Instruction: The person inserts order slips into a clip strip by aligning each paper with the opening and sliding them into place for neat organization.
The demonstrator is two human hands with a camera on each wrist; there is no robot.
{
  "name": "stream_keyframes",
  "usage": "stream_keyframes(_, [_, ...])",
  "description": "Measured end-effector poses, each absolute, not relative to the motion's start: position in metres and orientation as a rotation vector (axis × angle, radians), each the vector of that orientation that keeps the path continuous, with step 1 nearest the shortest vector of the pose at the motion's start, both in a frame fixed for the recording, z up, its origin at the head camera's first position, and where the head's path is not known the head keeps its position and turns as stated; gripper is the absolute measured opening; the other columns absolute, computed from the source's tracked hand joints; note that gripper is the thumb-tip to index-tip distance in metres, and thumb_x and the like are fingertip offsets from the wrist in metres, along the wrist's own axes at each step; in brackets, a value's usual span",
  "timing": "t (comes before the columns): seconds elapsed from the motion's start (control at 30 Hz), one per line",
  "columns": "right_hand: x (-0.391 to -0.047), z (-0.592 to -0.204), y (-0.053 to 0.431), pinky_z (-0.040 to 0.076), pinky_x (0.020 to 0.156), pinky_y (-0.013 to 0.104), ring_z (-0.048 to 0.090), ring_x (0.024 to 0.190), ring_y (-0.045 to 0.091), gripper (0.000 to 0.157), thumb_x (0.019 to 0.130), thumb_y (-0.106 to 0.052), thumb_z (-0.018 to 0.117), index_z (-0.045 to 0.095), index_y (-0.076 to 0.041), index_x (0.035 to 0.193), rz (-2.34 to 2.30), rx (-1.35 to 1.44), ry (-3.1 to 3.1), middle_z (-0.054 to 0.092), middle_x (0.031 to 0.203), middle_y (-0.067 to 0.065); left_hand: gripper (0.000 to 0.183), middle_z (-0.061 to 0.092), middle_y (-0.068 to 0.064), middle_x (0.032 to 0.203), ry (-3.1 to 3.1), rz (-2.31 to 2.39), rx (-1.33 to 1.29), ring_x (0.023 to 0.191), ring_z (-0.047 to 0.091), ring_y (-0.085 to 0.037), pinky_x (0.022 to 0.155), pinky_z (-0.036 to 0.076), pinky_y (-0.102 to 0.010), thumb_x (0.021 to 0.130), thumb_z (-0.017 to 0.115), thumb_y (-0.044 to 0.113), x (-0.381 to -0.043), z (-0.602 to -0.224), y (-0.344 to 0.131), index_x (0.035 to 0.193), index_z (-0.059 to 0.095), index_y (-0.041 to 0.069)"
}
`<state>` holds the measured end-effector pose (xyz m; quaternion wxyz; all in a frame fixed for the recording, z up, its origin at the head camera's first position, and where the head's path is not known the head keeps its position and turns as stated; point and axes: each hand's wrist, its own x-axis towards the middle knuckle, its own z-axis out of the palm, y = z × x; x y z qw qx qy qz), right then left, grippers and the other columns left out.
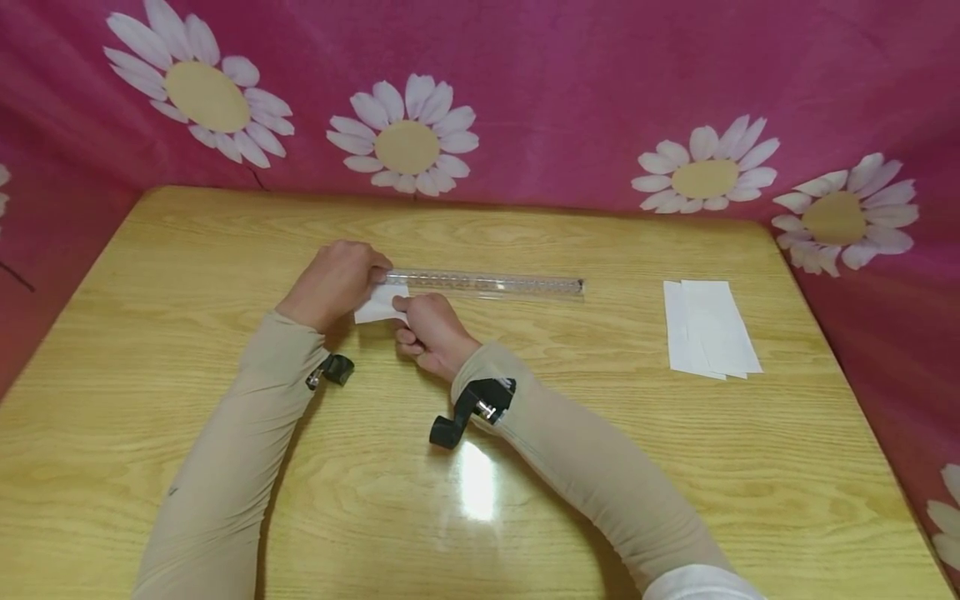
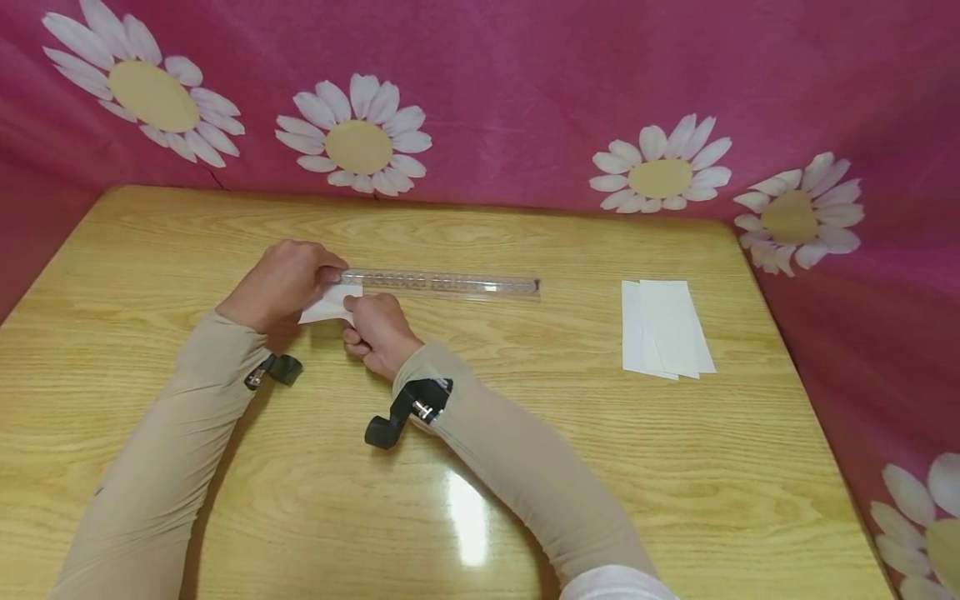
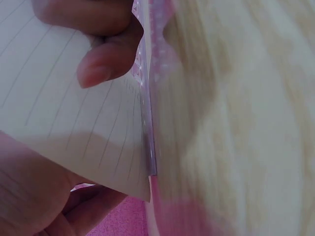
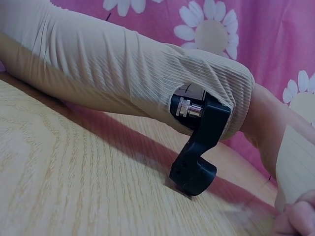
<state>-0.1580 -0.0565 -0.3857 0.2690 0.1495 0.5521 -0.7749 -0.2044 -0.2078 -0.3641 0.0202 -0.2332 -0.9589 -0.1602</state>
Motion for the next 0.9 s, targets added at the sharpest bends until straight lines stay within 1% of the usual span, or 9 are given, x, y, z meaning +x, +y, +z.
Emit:
stream_keyframes(0.23, [-0.156,-0.386,-0.056,0.019,0.039,0.018,0.028,0.044,0.005,0.018,0.106,-0.01,0.048,0.053,-0.008,0.089,-2.108,0.408,1.511,0.041,0.063,-0.002,0.023,0.078,-0.02,0.109,-2.996,-0.509,-0.696,0.096,0.072,-0.034,0.087,0.058,-0.048,0.097,0.061,-0.002,-0.204,-0.364,-0.206,0.112,0.079,-0.001])
stream_keyframes(0.4, [-0.155,-0.385,-0.054,0.019,0.04,0.018,0.028,0.045,0.006,0.017,0.107,-0.012,0.046,0.054,-0.007,0.092,-2.104,0.41,1.525,0.042,0.065,-0.001,0.02,0.078,-0.019,0.105,-2.998,-0.521,-0.702,0.09,0.07,-0.032,0.083,0.057,-0.046,0.099,0.062,0.002,-0.203,-0.364,-0.206,0.109,0.079,0.0])
stream_keyframes(0.73, [-0.154,-0.384,-0.048,0.021,0.041,0.019,0.03,0.046,0.006,0.015,0.108,-0.014,0.045,0.055,-0.004,0.102,-2.1,0.422,1.554,0.043,0.066,-0.001,0.022,0.078,-0.02,0.11,-3.018,-0.508,-0.697,0.098,0.072,-0.034,0.091,0.058,-0.049,0.098,0.062,0.001,-0.204,-0.362,-0.206,0.112,0.078,-0.001])
stream_keyframes(0.9, [-0.154,-0.384,-0.045,0.02,0.041,0.019,0.03,0.046,0.006,0.016,0.108,-0.013,0.045,0.055,-0.004,0.099,-2.113,0.429,1.561,0.041,0.065,-0.002,0.022,0.078,-0.02,0.111,-3.031,-0.517,-0.679,0.102,0.072,-0.034,0.093,0.057,-0.049,0.099,0.061,0.0,-0.204,-0.362,-0.206,0.112,0.079,0.001])
